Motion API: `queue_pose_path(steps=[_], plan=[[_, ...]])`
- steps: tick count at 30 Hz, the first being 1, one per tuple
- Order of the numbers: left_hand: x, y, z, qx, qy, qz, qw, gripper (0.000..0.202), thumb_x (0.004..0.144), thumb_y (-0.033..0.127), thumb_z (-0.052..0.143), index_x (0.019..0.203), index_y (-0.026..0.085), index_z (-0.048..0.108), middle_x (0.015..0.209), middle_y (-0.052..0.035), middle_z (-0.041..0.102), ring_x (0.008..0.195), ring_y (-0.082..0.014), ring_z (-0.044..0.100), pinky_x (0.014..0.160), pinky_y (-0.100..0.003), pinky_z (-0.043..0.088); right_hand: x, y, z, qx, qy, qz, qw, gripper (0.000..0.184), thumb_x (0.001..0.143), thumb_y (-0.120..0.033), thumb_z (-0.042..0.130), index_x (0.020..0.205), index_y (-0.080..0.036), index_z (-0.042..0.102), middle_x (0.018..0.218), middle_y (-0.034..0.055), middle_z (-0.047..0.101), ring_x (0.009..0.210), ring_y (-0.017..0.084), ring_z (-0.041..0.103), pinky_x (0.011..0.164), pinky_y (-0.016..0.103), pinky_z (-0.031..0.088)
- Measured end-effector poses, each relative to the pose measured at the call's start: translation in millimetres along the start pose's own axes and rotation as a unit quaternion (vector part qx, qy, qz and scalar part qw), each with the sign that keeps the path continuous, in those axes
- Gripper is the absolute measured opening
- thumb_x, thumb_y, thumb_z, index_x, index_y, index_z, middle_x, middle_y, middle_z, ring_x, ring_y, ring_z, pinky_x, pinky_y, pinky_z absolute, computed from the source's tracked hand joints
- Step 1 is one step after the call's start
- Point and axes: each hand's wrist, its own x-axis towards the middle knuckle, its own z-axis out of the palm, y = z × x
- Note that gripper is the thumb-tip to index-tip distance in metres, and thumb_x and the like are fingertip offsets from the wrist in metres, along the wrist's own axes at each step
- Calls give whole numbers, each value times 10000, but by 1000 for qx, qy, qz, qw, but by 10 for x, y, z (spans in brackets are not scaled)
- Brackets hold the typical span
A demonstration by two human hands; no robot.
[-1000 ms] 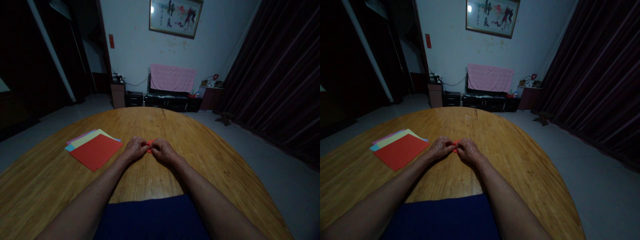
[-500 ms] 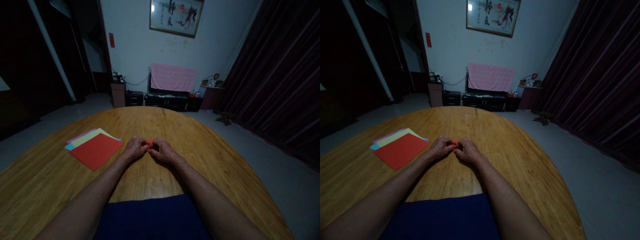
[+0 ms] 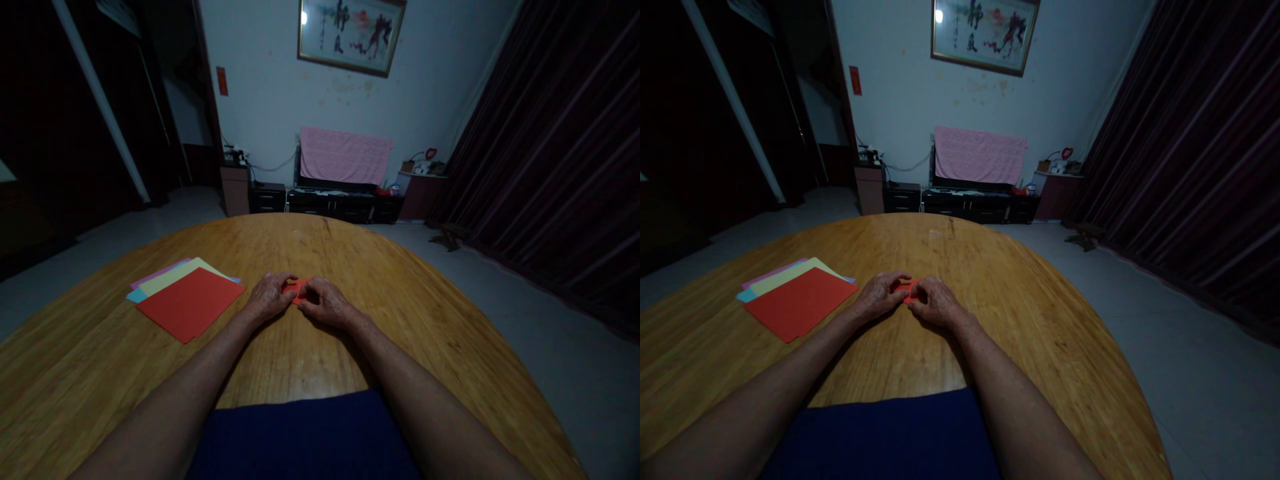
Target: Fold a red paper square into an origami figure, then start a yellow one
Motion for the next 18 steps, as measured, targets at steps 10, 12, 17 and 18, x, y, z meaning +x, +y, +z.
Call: queue_pose_path(steps=[10, 12, 17, 18], plan=[[6, -49, 36, 29, -4, 45, 999, 172, 831, 228, 546, 832, 184, 713, 813, -42, 670, 842, -185, 573, 798, -299, 419, -6, 51, 47, -1, 14, -1, 1000, 119, 761, -236, 668, 860, -188, 622, 857, 20, 595, 789, 148, 516, 701, 268, 384], [1, -44, 30, 28, -3, 44, 999, 171, 830, 229, 557, 853, 180, 719, 816, -43, 670, 833, -183, 574, 795, -299, 420, -4, 58, 55, 0, 18, -4, 1000, 118, 761, -233, 663, 864, -185, 631, 851, 20, 594, 781, 145, 516, 695, 267, 383], [-21, -27, 29, 31, 24, 19, 999, 155, 803, 235, 604, 871, 158, 720, 847, -59, 674, 856, -194, 572, 789, -295, 426, -3, 63, 45, 7, 19, -10, 1000, 109, 759, -239, 676, 845, -181, 642, 840, 22, 600, 758, 142, 518, 679, 269, 387], [-24, -26, 30, 33, 26, 18, 999, 156, 802, 235, 606, 873, 156, 720, 854, -62, 674, 868, -198, 571, 794, -295, 426, -4, 65, 41, 9, 18, -14, 1000, 103, 758, -233, 679, 839, -180, 644, 837, 21, 601, 757, 142, 520, 680, 268, 390]])
